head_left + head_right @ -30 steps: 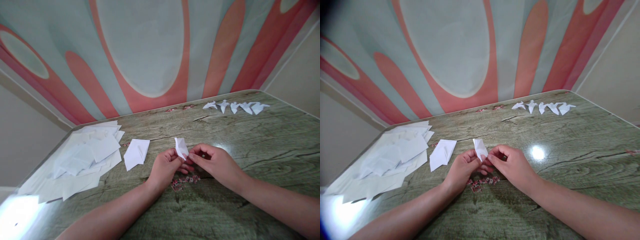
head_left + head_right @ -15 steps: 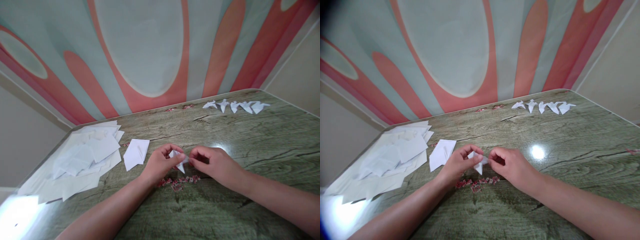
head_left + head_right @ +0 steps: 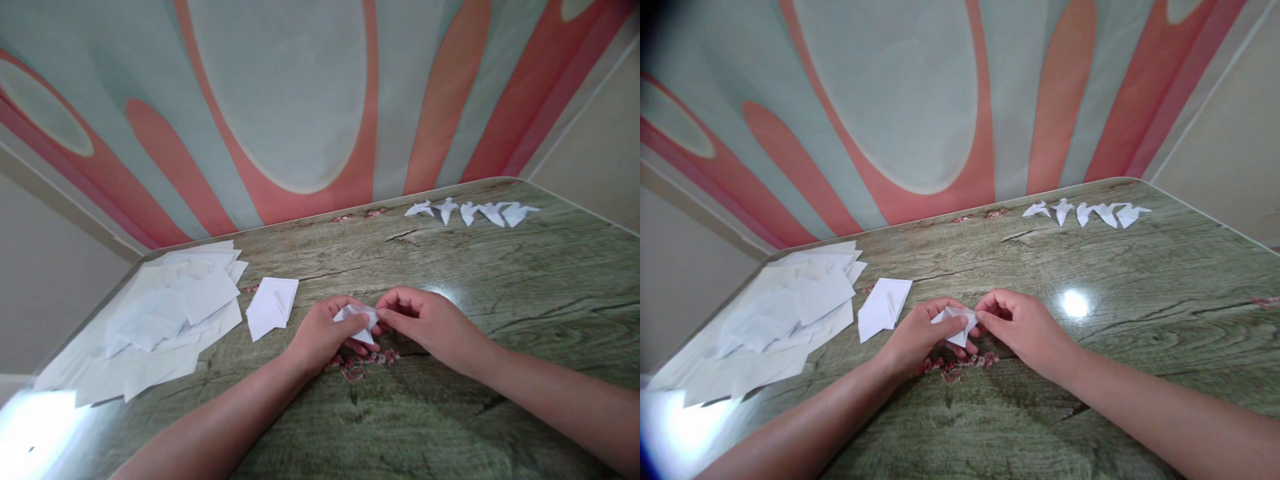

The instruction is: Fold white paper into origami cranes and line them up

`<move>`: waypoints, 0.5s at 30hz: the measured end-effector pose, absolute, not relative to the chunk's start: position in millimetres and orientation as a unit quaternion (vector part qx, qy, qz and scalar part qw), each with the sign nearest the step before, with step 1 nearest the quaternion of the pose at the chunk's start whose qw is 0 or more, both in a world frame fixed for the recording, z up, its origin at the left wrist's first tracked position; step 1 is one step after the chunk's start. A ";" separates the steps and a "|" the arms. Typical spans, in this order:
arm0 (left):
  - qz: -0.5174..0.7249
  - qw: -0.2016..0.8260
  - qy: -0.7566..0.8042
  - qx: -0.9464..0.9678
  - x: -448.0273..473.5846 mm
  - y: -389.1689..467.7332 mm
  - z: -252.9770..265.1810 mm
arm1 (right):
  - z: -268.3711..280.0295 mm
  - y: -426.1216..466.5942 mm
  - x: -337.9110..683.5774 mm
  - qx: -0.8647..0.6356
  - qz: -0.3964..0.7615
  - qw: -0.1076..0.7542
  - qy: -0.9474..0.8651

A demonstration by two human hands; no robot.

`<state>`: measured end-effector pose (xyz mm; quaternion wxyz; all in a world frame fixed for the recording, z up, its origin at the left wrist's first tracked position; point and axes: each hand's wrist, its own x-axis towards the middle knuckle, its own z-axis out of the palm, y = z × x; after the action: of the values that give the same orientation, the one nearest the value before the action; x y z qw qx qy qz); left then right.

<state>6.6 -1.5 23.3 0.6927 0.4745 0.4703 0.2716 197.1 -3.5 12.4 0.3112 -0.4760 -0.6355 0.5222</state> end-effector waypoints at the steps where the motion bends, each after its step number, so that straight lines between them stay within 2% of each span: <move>1: 0.270 0.707 0.459 0.466 5.8 -1.2 23.3 | 11.1 -2.4 197.7 -0.481 0.526 0.310 -0.629; 7: 0.265 0.724 0.446 0.456 1.8 0.1 20.5 | 4.8 1.9 200.7 -0.478 0.551 0.323 -0.604; 15: 0.232 0.655 0.493 0.523 3.6 -1.9 21.4 | 13.1 -2.6 197.6 -0.466 0.542 0.321 -0.622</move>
<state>3.6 -1.9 21.4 0.6553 0.5231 0.4932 0.2318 197.6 -2.6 13.1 0.3211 -0.4655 -0.6215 0.5421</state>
